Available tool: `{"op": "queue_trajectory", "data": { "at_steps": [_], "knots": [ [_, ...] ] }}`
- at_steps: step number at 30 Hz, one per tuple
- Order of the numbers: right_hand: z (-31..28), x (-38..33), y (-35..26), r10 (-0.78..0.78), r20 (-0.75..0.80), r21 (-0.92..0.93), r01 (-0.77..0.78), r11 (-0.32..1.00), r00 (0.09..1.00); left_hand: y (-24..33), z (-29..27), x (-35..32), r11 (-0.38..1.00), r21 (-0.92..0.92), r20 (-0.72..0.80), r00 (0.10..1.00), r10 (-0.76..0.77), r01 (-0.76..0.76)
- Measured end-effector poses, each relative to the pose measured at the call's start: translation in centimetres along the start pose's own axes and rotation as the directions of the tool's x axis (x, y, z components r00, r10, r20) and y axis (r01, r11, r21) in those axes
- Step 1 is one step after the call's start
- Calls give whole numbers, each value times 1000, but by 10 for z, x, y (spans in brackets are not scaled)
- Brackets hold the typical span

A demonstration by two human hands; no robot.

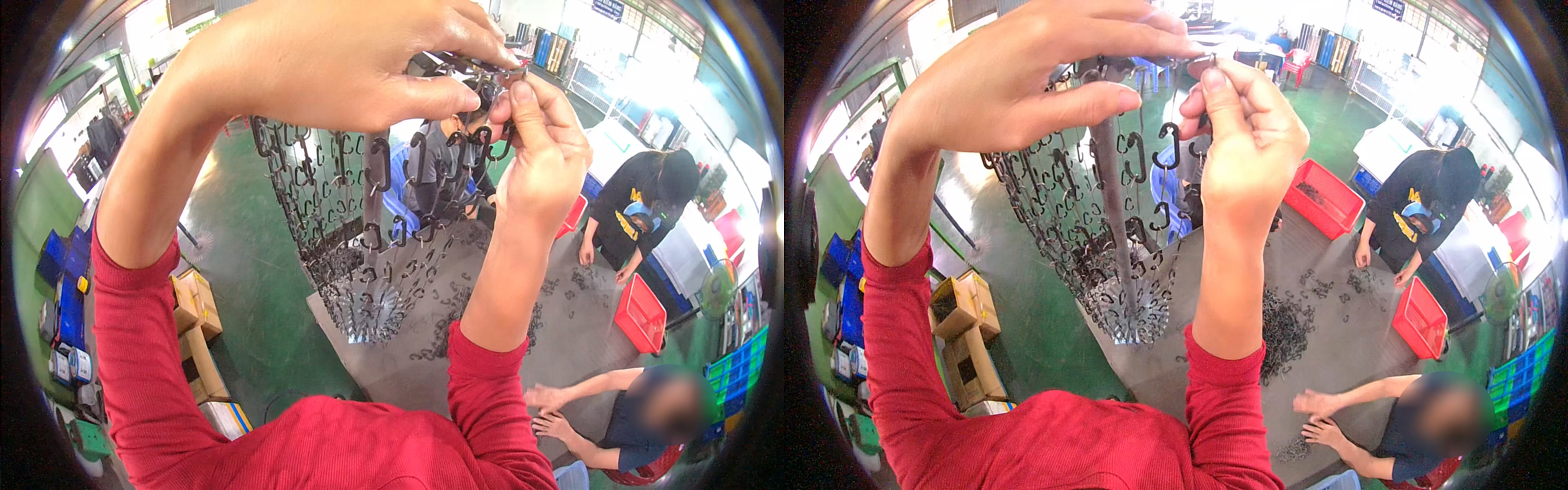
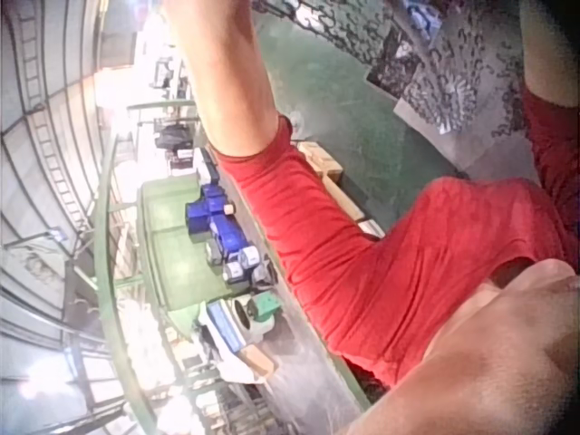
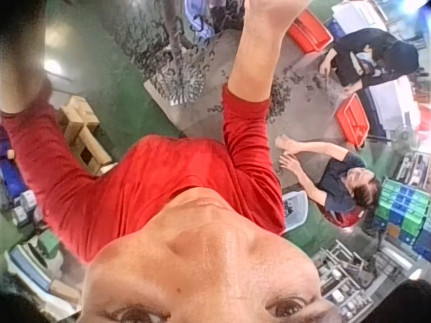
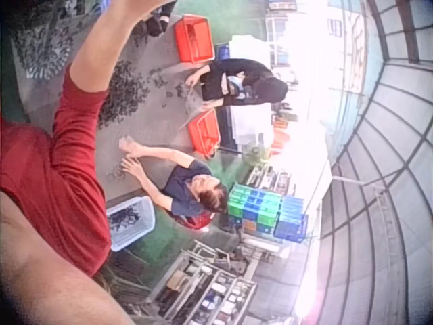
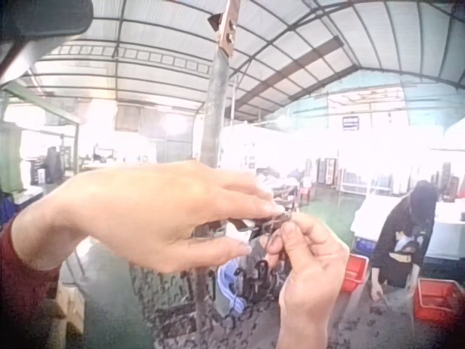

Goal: The person picks up small metal hooks from a table and attaches them one by one to a vertical metal rod with existing hooks. They repeatedly reach for hooks, align them, and clip them onto the rod while other workers sort hooks nearby.

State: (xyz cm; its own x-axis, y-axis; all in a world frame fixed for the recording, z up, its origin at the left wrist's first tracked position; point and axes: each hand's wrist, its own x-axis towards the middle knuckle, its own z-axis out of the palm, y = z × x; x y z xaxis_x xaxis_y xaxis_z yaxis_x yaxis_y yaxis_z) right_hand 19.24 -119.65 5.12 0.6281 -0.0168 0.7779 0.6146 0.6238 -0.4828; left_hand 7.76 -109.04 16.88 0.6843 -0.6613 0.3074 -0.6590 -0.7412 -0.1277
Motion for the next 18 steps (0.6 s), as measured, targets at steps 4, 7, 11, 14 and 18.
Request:
{"op": "queue_trajectory", "data": {
  "at_steps": [4,7,11,14,18],
  "knots": [
    [-5,1,1,-18,-7,-45,17,999,1000,-12,6,-2,993,57,-70,992,108,-104],
    [-1,0,3,-27,26,-21,28,999,999,-26,7,-1,990,121,-37,996,81,-76],
    [0,1,2,8,35,52,-10,999,999,-37,9,0,988,117,-10,994,105,-103],
    [0,3,1,1,19,74,-2,997,1000,-40,11,1,986,29,-20,986,163,-162],
    [-4,3,2,-2,-7,109,3,994,1000,-46,13,5,976,95,-7,980,198,-197]
  ]
}}
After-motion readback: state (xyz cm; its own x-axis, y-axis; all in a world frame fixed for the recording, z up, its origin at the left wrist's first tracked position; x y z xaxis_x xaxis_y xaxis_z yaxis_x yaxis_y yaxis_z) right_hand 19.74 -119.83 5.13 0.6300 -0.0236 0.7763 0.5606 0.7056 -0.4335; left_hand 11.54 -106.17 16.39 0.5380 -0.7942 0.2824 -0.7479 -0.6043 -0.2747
